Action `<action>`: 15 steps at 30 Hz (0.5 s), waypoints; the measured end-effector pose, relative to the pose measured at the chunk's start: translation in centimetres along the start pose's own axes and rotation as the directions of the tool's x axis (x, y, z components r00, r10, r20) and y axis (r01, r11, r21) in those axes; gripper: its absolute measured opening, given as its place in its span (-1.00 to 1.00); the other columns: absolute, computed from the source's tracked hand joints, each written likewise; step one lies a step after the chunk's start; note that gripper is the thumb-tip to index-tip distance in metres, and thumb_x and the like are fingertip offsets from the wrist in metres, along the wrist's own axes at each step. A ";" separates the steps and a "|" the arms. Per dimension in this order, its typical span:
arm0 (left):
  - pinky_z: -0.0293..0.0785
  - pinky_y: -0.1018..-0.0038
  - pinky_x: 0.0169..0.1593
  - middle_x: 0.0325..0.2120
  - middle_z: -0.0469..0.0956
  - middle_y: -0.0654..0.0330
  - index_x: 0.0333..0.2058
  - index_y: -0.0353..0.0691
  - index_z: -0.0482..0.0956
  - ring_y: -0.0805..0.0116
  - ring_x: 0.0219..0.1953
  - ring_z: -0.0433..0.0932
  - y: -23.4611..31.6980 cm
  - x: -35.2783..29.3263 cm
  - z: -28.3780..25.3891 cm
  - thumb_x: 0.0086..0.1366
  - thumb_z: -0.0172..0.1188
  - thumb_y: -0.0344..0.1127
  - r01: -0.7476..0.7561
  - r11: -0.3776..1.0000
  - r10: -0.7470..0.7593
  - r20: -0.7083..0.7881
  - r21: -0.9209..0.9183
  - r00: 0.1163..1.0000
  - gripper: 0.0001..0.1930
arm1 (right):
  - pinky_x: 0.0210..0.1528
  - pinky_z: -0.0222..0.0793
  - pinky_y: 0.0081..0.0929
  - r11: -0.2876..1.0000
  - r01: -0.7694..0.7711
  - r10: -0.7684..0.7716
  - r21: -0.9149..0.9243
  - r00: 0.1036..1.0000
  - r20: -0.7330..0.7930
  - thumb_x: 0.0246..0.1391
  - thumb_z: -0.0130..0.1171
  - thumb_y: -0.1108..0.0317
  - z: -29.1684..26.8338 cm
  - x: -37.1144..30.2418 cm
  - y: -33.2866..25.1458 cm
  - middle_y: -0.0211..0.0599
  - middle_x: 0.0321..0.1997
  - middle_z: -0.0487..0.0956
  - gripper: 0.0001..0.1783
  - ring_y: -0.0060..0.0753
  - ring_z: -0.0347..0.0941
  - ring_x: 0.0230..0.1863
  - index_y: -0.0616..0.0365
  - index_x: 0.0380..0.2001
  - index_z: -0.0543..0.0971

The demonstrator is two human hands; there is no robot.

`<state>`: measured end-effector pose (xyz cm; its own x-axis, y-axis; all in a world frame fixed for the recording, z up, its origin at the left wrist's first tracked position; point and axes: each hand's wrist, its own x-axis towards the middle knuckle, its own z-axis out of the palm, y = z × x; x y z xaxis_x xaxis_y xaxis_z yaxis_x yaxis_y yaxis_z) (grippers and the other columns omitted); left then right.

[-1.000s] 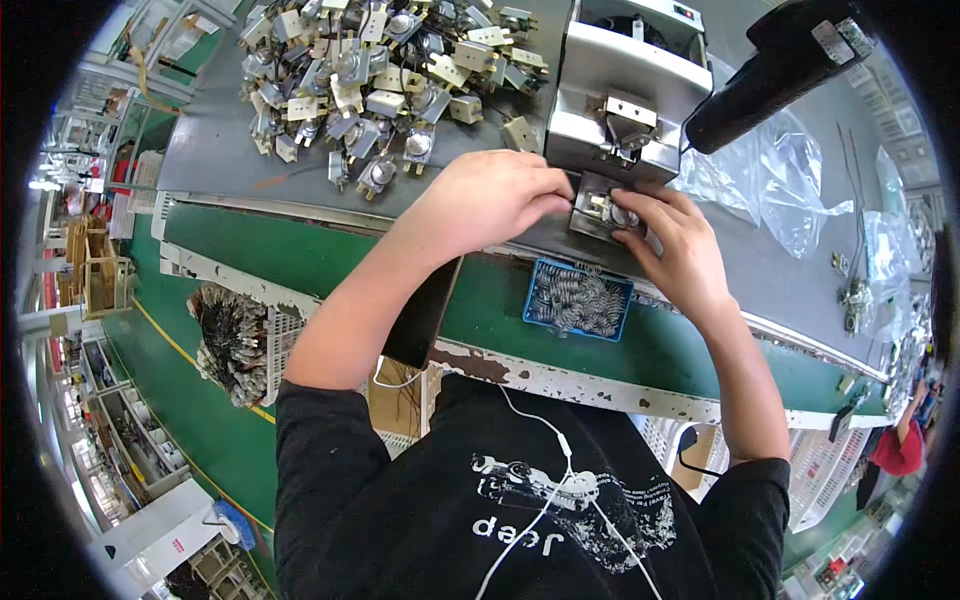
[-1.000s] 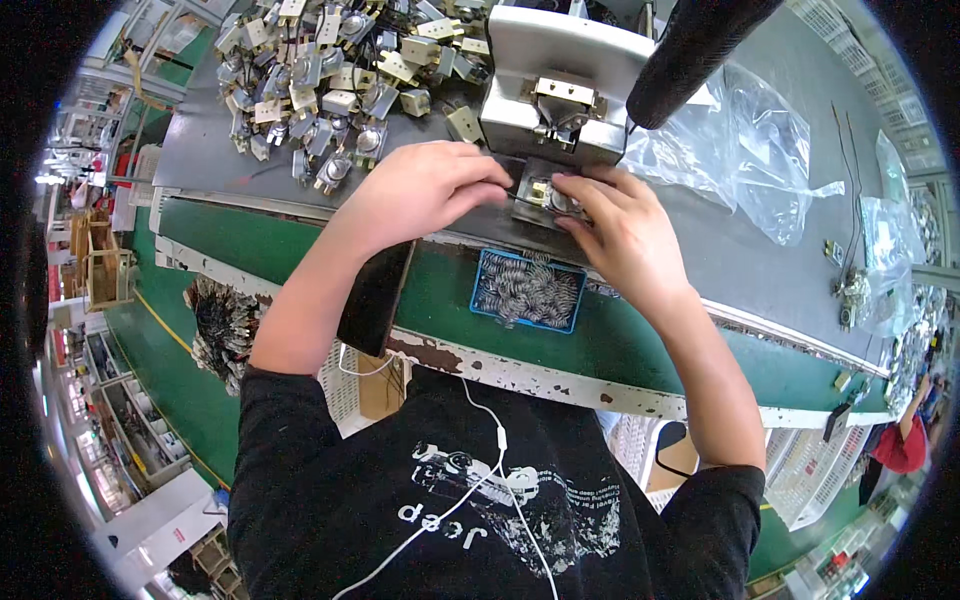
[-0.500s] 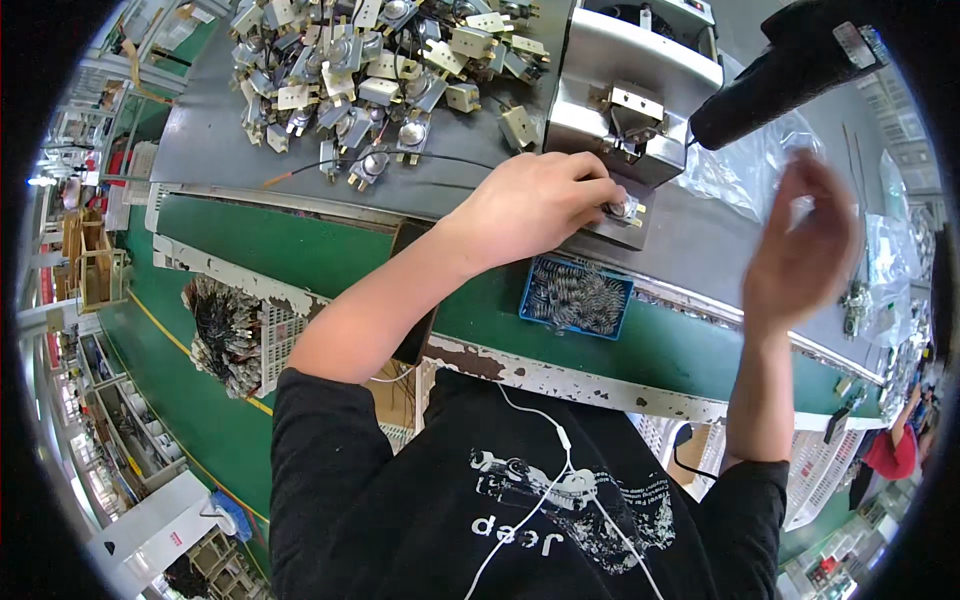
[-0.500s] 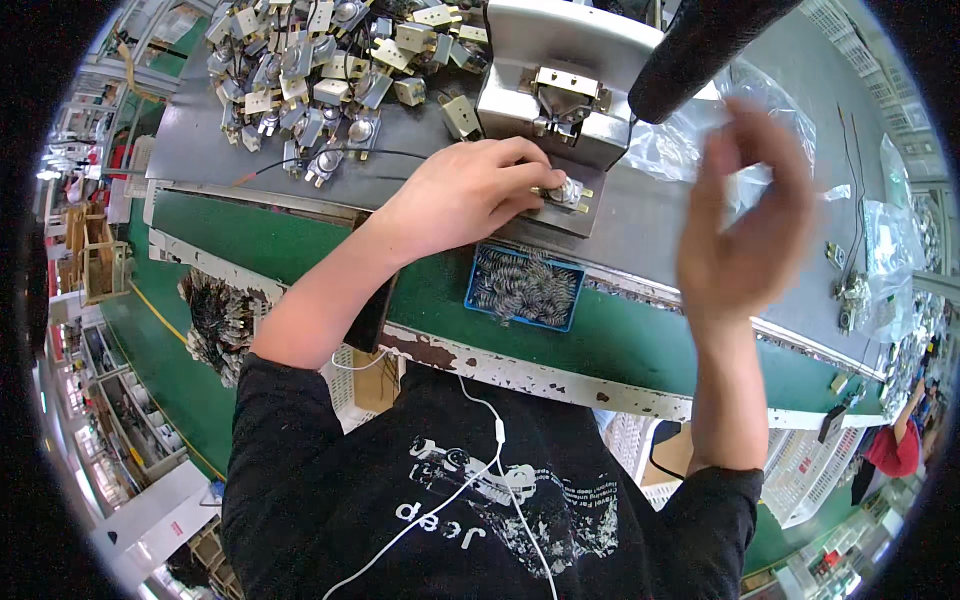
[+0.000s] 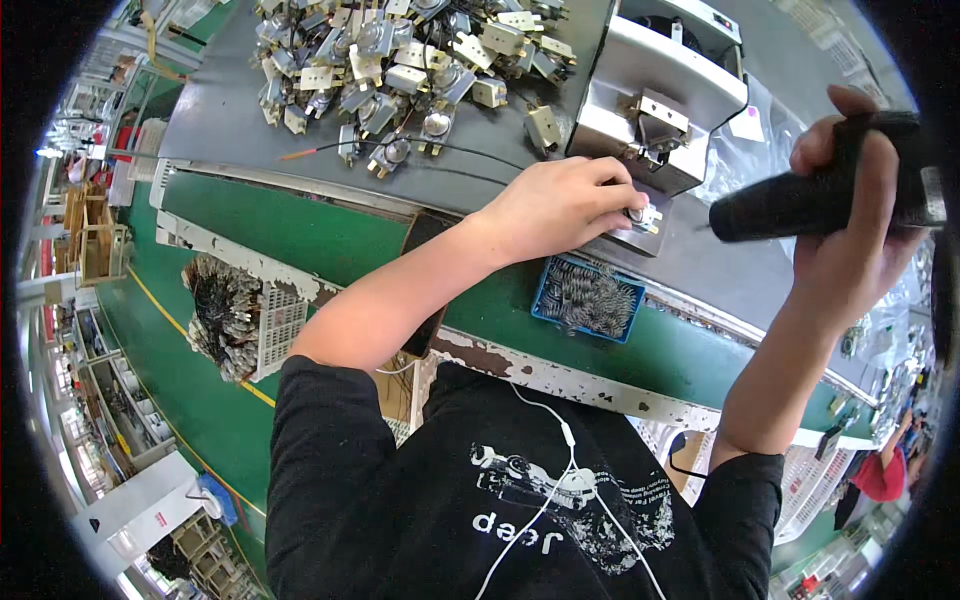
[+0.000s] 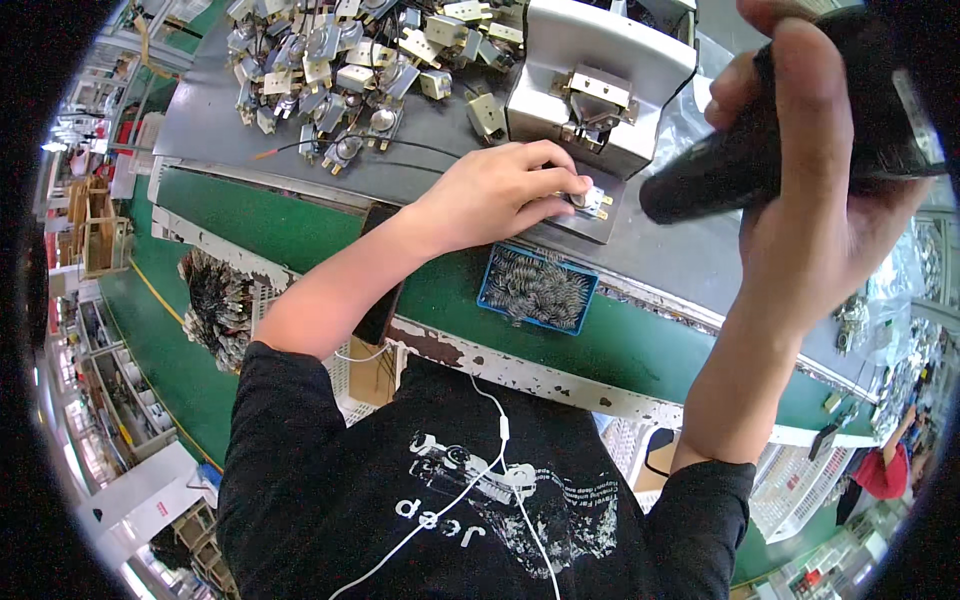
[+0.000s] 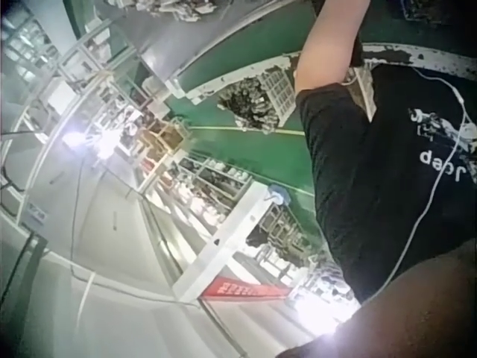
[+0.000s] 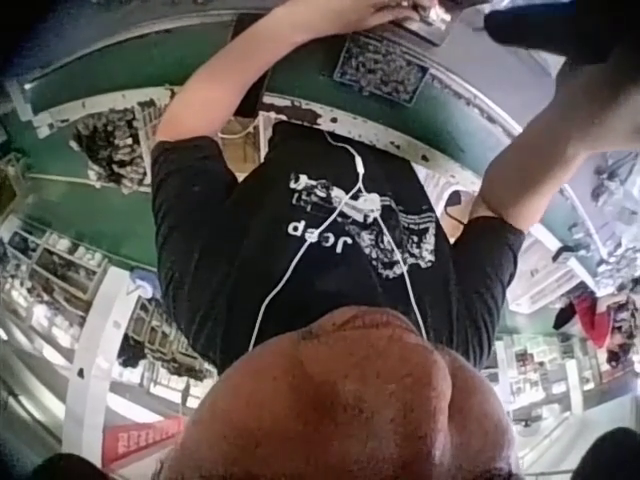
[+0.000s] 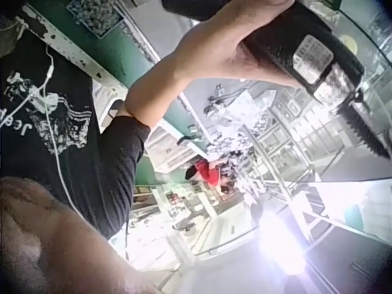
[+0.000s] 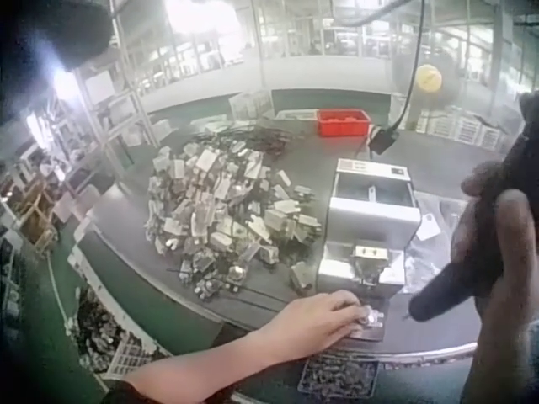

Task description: Assembling small electronic or mechanical components using an electric screwdriver on a factory production line.

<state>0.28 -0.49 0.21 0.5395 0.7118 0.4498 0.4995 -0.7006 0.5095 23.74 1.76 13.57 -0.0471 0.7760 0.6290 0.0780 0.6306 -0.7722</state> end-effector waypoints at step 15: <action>0.55 0.35 -0.18 -0.21 0.56 0.33 -0.10 0.04 0.64 0.22 -0.24 0.60 0.3 0.0 -0.3 0.22 0.30 -0.20 0.042 0.999 -0.043 0.039 0.028 0.998 -0.75 | 0.21 0.34 -0.18 0.965 -0.081 0.040 0.251 0.986 0.164 0.20 -0.04 -0.37 2.5 -1.7 -0.1 0.29 0.36 0.20 -0.09 -0.01 0.38 0.15 0.18 0.31 0.20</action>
<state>0.25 -0.74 0.57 0.5435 0.7385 0.3989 0.5406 -0.6716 0.5068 21.35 0.39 12.32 -0.2068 0.7920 0.5744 -0.1712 0.5488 -0.8182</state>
